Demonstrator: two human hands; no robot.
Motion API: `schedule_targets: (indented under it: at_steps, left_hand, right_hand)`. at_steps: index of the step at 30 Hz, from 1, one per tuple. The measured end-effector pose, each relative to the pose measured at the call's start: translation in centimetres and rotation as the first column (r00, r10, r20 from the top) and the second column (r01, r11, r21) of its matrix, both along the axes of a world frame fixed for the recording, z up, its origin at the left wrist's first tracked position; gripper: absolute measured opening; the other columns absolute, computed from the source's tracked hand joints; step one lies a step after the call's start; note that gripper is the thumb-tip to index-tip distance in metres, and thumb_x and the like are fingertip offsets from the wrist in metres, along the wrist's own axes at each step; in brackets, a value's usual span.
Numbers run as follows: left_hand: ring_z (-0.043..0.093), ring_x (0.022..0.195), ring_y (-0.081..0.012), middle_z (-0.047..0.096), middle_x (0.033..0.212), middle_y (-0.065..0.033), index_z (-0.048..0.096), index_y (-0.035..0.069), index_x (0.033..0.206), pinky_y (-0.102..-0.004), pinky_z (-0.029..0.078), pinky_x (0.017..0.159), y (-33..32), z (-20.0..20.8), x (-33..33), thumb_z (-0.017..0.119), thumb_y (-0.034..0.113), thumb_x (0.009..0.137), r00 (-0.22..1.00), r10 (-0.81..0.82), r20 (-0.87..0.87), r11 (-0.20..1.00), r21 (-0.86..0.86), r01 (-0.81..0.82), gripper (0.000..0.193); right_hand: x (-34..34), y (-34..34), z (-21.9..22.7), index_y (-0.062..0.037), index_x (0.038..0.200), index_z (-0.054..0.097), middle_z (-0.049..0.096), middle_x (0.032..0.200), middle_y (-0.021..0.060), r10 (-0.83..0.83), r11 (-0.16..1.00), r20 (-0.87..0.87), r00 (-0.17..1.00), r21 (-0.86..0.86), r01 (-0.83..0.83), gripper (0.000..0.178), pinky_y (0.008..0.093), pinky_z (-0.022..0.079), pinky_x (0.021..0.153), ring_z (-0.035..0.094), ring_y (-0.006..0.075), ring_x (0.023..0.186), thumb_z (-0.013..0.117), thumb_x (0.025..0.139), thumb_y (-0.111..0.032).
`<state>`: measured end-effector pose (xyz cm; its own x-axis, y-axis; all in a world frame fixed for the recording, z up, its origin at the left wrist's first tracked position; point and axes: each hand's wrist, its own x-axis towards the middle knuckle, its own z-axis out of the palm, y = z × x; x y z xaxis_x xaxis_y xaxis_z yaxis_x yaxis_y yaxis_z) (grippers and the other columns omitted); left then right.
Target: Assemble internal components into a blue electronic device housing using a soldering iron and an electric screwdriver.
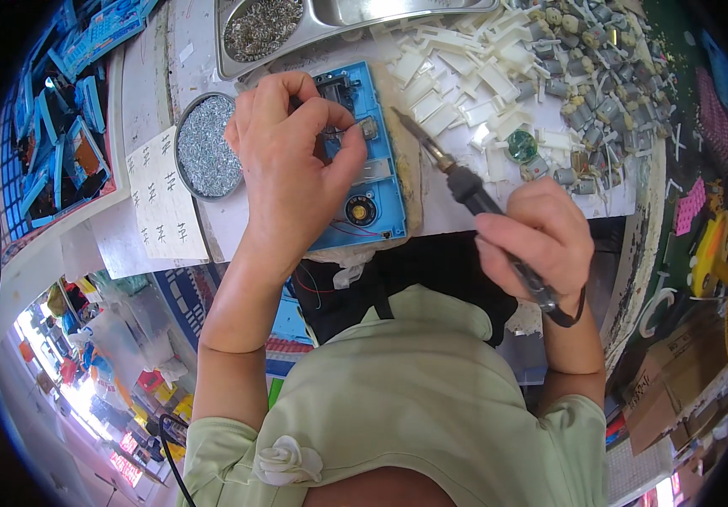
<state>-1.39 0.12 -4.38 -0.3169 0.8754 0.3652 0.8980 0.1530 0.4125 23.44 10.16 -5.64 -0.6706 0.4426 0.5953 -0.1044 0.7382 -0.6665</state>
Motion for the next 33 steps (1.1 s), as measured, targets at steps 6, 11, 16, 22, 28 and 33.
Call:
schedule_targets:
  at_steps: [6, 11, 16, 22, 28, 33]
  left_hand:
    - [0.051, 0.101, -0.0284, 0.055, 0.103, -0.0037, 0.068, 0.012, 0.076, -0.047, 0.033, 0.088, -0.1, 0.1, 0.0, 0.079, 0.012, 0.068, 1.0, -0.001, -0.01, 1.0, -0.009, 0.001, 0.014]
    - [0.054, 0.097, -0.0254, 0.054, 0.097, -0.0024, 0.071, 0.012, 0.08, -0.0416, 0.035, 0.09, 0.0, 0.6, 0.1, 0.079, 0.013, 0.071, 0.999, 0.014, -0.029, 1.0, -0.023, -0.015, 0.012]
    - [0.054, 0.097, -0.0261, 0.055, 0.097, -0.0029, 0.071, 0.011, 0.081, -0.0416, 0.035, 0.09, 0.0, 0.5, 0.2, 0.079, 0.014, 0.071, 0.999, 0.011, -0.032, 1.0, -0.023, -0.012, 0.012]
    - [0.054, 0.097, -0.0257, 0.055, 0.098, -0.0033, 0.072, 0.011, 0.081, -0.0416, 0.035, 0.089, 0.0, 0.6, 0.1, 0.08, 0.013, 0.071, 0.999, 0.01, -0.041, 0.999, -0.033, -0.011, 0.013]
    - [0.051, 0.098, -0.0277, 0.056, 0.102, -0.0043, 0.069, 0.012, 0.078, -0.0455, 0.032, 0.085, 0.0, 0.2, 0.0, 0.079, 0.012, 0.069, 1.0, -0.013, -0.025, 1.0, -0.002, 0.012, 0.014]
    - [0.052, 0.098, -0.0272, 0.056, 0.102, -0.0036, 0.069, 0.013, 0.079, -0.0448, 0.032, 0.086, -0.1, 0.2, 0.0, 0.08, 0.013, 0.07, 1.0, -0.011, -0.017, 1.0, -0.003, 0.011, 0.014]
  right_hand:
    - [1.3, 0.6, 0.0, 0.0027, 0.111, 0.067, 0.061, 0.083, 0.0114, -0.03, 0.988, -0.074, 0.997, -0.156, 0.018, 0.026, 0.0339, 0.046, 0.064, 0.058, 0.0237, 0.072, 0.074, 0.086, -0.004]
    - [1.1, 0.8, 0.6, 0.0019, 0.112, 0.067, 0.061, 0.084, 0.0114, -0.008, 0.985, -0.069, 0.998, -0.173, -0.004, 0.027, 0.0339, 0.045, 0.064, 0.058, 0.024, 0.072, 0.075, 0.086, -0.004]
    - [1.2, 1.0, 0.8, 0.0017, 0.113, 0.067, 0.061, 0.083, 0.0112, 0.002, 0.984, -0.051, 0.999, -0.177, -0.011, 0.029, 0.034, 0.045, 0.064, 0.058, 0.0239, 0.072, 0.075, 0.086, -0.003]
    - [1.2, 1.0, 0.8, 0.0019, 0.112, 0.068, 0.061, 0.082, 0.0108, -0.007, 0.985, -0.06, 0.998, -0.174, -0.003, 0.028, 0.034, 0.045, 0.063, 0.057, 0.024, 0.071, 0.075, 0.085, -0.003]
    - [0.8, 1.0, 1.0, 0.0021, 0.111, 0.068, 0.06, 0.08, 0.0104, -0.011, 0.985, -0.071, 0.997, -0.171, -0.001, 0.027, 0.0339, 0.044, 0.062, 0.057, 0.024, 0.07, 0.075, 0.086, -0.004]
    - [0.7, 1.0, 0.8, 0.0024, 0.111, 0.068, 0.06, 0.08, 0.0103, -0.01, 0.986, -0.078, 0.997, -0.168, -0.003, 0.026, 0.0337, 0.043, 0.061, 0.056, 0.0236, 0.069, 0.075, 0.086, -0.005]
